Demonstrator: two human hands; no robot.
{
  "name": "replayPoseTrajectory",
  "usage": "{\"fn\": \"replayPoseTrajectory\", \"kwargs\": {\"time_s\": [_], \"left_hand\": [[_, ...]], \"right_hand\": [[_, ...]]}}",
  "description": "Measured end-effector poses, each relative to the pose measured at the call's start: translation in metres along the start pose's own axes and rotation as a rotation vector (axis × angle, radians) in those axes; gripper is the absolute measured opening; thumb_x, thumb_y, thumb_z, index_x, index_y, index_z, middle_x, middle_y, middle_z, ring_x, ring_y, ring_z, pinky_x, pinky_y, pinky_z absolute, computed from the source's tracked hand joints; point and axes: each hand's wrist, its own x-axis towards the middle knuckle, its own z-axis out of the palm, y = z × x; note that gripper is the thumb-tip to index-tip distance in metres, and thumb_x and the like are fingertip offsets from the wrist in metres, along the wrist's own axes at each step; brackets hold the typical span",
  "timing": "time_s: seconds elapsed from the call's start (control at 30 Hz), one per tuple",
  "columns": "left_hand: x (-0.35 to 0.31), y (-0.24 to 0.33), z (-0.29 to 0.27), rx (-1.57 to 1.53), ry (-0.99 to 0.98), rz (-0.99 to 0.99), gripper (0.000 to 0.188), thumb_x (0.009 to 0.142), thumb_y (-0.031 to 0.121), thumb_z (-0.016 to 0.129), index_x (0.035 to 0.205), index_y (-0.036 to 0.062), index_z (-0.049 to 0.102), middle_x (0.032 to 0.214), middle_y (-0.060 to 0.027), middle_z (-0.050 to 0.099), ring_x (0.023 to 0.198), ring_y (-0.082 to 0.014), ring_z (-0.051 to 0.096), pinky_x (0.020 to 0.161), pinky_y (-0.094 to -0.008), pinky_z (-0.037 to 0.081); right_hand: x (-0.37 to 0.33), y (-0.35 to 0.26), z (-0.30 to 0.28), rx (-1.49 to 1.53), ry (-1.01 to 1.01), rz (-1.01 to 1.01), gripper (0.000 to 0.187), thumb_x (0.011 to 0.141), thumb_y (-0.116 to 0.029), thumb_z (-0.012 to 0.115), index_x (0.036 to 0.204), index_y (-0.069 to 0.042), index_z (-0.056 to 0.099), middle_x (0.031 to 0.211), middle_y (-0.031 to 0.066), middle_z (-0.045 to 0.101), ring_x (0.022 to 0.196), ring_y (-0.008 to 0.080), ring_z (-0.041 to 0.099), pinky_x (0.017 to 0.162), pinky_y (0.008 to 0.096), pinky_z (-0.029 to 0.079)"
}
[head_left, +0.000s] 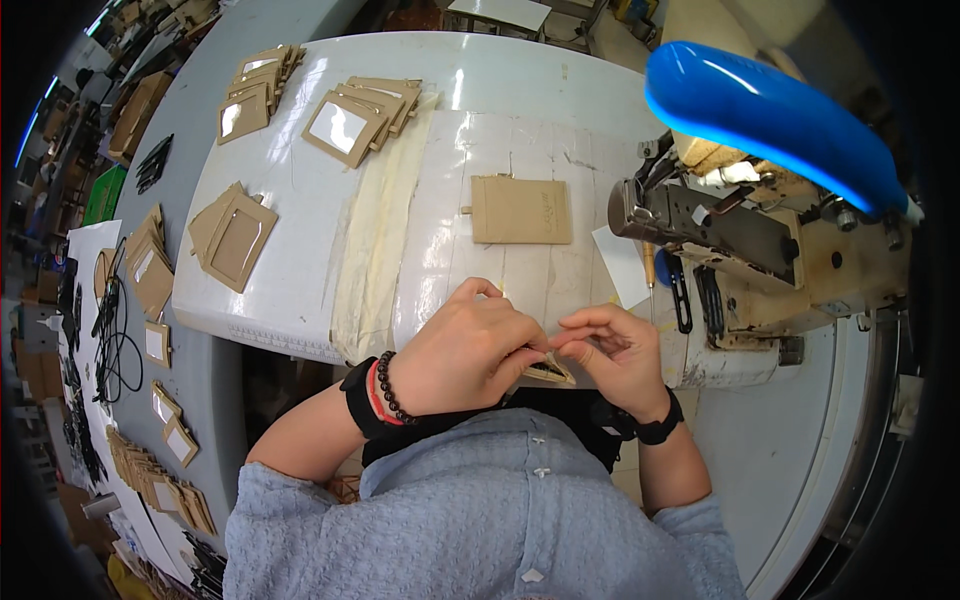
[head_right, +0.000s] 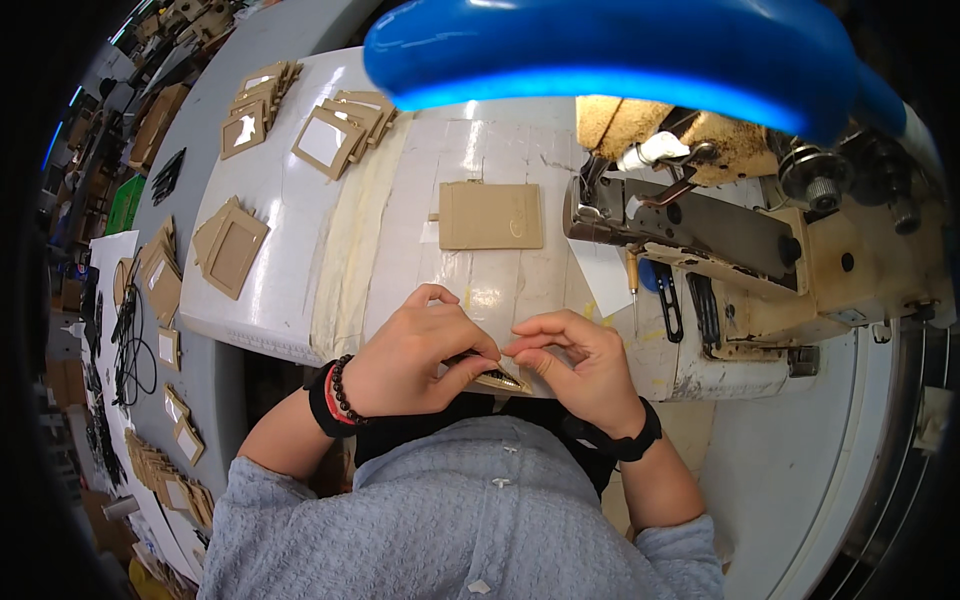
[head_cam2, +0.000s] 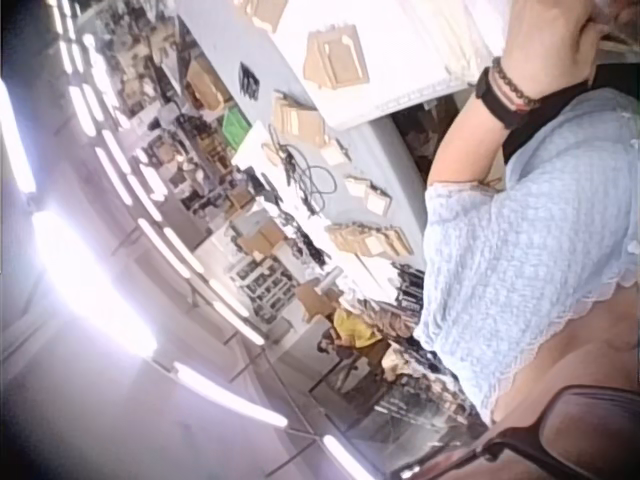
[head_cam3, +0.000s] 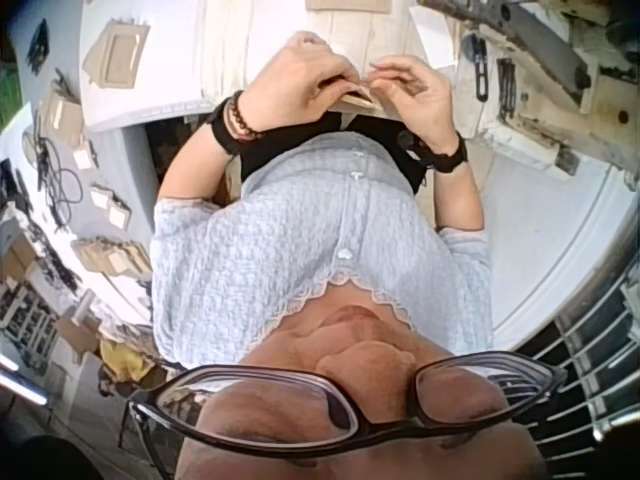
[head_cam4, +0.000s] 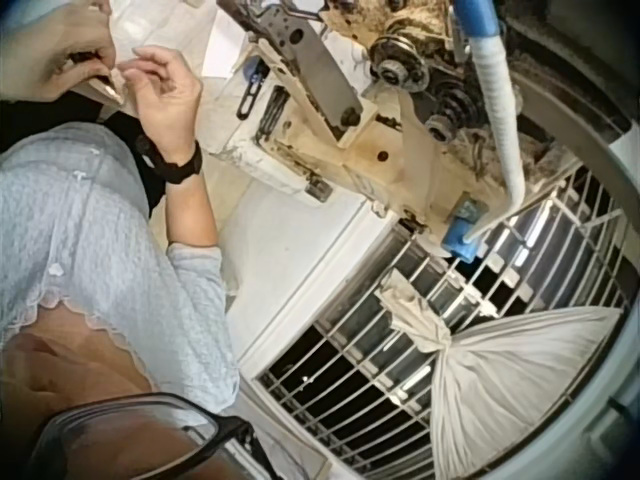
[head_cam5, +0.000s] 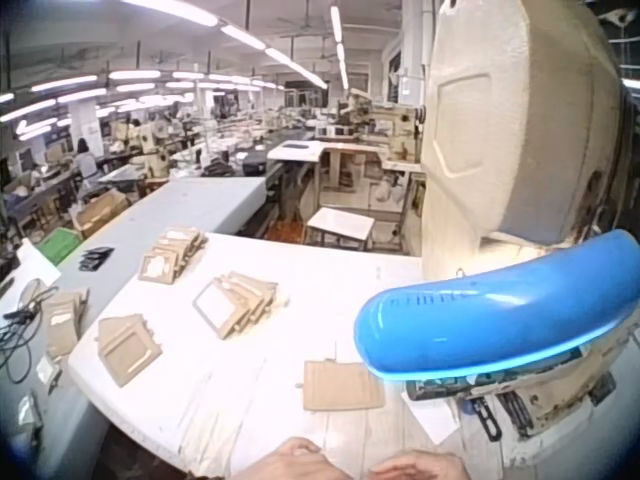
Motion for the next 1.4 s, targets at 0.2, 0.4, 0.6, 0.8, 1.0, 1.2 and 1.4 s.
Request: {"fn": "replayPoseTrajectory", "kwargs": {"time_s": [0.2, 0.4, 0.6, 0.8, 1.0, 1.2, 1.4], "left_hand": [[-0.001, -0.002, 0.003, 0.029, 0.064, -0.008, 0.012, 0.082, 0.006, 0.076, 0.090, 0.0105, 0.068, 0.080, -0.0012, 0.067, 0.074, -0.0203, 0.063, 0.089, -0.0404, 0.044], [-0.008, 0.006, 0.018, 0.167, 0.342, 0.018, 0.016, 0.078, 0.005, 0.078, 0.090, 0.0104, 0.069, 0.080, -0.0002, 0.068, 0.073, -0.0191, 0.063, 0.088, -0.0408, 0.043], [-0.011, 0.016, 0.025, 0.300, 0.456, 0.090, 0.022, 0.074, 0.004, 0.080, 0.093, 0.0102, 0.069, 0.082, 0.0013, 0.070, 0.072, -0.0162, 0.064, 0.087, -0.0402, 0.042], [-0.020, 0.016, 0.026, 0.486, 0.557, 0.175, 0.024, 0.075, 0.006, 0.080, 0.097, 0.0106, 0.070, 0.090, -0.0010, 0.074, 0.077, -0.0154, 0.067, 0.090, -0.0402, 0.042], [-0.033, 0.018, 0.015, 0.711, 0.505, 0.365, 0.017, 0.084, 0.016, 0.074, 0.100, 0.0105, 0.072, 0.102, -0.0045, 0.077, 0.086, -0.0138, 0.067, 0.102, -0.0423, 0.035], [-0.037, 0.018, 0.011, 0.757, 0.522, 0.447, 0.016, 0.085, 0.016, 0.072, 0.100, 0.0119, 0.072, 0.103, -0.0033, 0.077, 0.092, -0.0129, 0.065, 0.105, -0.0409, 0.031], [-0.039, 0.017, 0.010, 0.769, 0.535, 0.453, 0.014, 0.086, 0.016, 0.071, 0.100, 0.0130, 0.071, 0.103, -0.0015, 0.077, 0.096, -0.0122, 0.062, 0.106, -0.0400, 0.031]], "right_hand": [[-0.002, -0.014, 0.000, -0.209, 0.042, -0.120, 0.024, 0.088, -0.005, 0.075, 0.111, 0.001, 0.070, 0.103, 0.0100, 0.071, 0.097, 0.0200, 0.068, 0.088, 0.0312, 0.053], [-0.003, -0.016, 0.002, -0.862, 0.031, -0.742, 0.033, 0.072, -0.015, 0.084, 0.104, -0.016, 0.076, 0.103, -0.0012, 0.063, 0.088, 0.0189, 0.055, 0.079, 0.0353, 0.037], [-0.002, -0.018, 0.010, -0.779, 0.079, -0.860, 0.028, 0.066, -0.009, 0.086, 0.091, -0.016, 0.074, 0.101, -0.0027, 0.067, 0.097, 0.0209, 0.059, 0.080, 0.0356, 0.041], [-0.020, -0.033, 0.018, -0.121, -0.229, -0.585, 0.023, 0.093, -0.019, 0.074, 0.094, -0.013, 0.052, 0.083, 0.0051, 0.071, 0.087, 0.0280, 0.070, 0.104, 0.0483, 0.044], [-0.039, -0.036, 0.006, 0.442, -0.240, -0.313, 0.024, 0.104, -0.030, 0.055, 0.102, -0.012, 0.038, 0.061, 0.0007, 0.051, 0.055, 0.0146, 0.047, 0.073, 0.0407, 0.048], [-0.049, -0.029, -0.001, 0.327, -0.144, -0.305, 0.032, 0.102, -0.034, 0.059, 0.099, -0.010, 0.038, 0.060, -0.0001, 0.047, 0.050, 0.0105, 0.034, 0.058, 0.0323, 0.035], [-0.056, -0.016, -0.012, 0.146, -0.153, -0.285, 0.026, 0.102, -0.024, 0.061, 0.097, -0.006, 0.044, 0.067, 0.0022, 0.051, 0.056, 0.0109, 0.043, 0.058, 0.0280, 0.037]]}}
